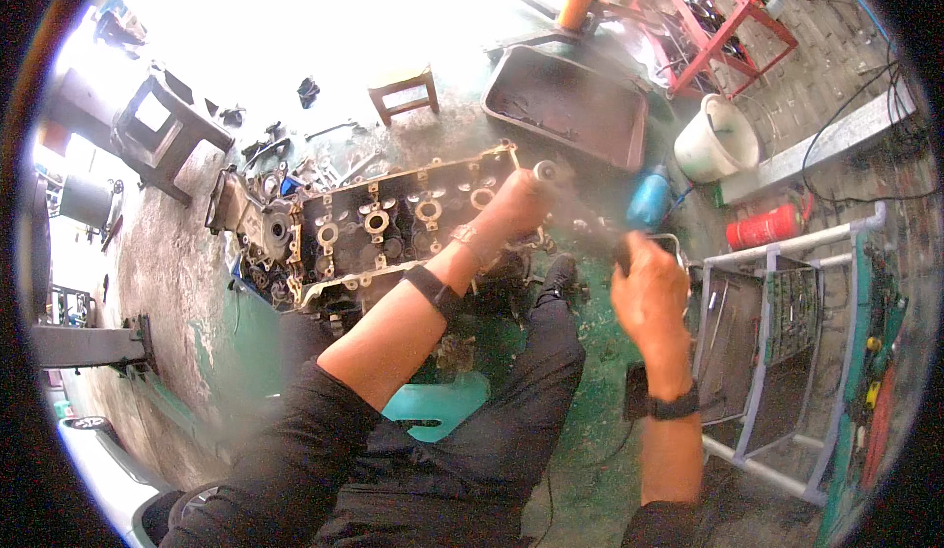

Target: The person sits on a low stool and works on a disassembled engine block resting on their lap. They wipe the surface with a cloth, then use a ratchet with a socket to loosen and remove bolts from the cylinder head. The removed bolts are placed into a nearby tray.

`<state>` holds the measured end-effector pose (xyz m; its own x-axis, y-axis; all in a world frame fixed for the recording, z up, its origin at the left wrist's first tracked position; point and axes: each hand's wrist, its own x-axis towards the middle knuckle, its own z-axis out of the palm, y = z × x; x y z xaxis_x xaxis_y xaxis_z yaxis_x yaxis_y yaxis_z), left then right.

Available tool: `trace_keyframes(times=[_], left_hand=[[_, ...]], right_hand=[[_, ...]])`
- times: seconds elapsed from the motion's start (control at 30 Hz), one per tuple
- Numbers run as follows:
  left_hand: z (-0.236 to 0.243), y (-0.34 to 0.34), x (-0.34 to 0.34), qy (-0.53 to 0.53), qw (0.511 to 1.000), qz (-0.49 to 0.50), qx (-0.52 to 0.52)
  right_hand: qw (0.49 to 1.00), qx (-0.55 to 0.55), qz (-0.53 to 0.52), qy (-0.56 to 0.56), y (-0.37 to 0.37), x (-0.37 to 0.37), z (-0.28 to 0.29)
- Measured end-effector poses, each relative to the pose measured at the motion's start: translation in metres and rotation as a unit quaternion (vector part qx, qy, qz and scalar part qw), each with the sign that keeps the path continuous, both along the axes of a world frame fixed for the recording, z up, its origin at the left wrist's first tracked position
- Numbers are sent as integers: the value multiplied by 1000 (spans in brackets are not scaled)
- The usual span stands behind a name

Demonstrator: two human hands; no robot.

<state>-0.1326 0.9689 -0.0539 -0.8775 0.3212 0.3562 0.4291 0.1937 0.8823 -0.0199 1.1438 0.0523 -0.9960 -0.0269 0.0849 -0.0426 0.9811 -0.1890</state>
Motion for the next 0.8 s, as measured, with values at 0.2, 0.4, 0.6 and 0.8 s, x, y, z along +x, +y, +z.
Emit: trace_keyframes(times=[0.2, 0.4, 0.6, 0.8], left_hand=[[9, -1, 3, -68, 997, 19, -33], [10, 0, 5, -161, 984, 10, 72], [3, -6, -2, -169, 985, 24, -33], [-5, -8, 2, -208, 974, 31, 80]], right_hand=[[992, 28, -49, 115, 29, -62, -35], [995, 35, -80, 49, 21, -54, -25], [984, -148, -19, -97, -34, 19, 15], [933, -355, -15, -61, -83, 43, 4]])
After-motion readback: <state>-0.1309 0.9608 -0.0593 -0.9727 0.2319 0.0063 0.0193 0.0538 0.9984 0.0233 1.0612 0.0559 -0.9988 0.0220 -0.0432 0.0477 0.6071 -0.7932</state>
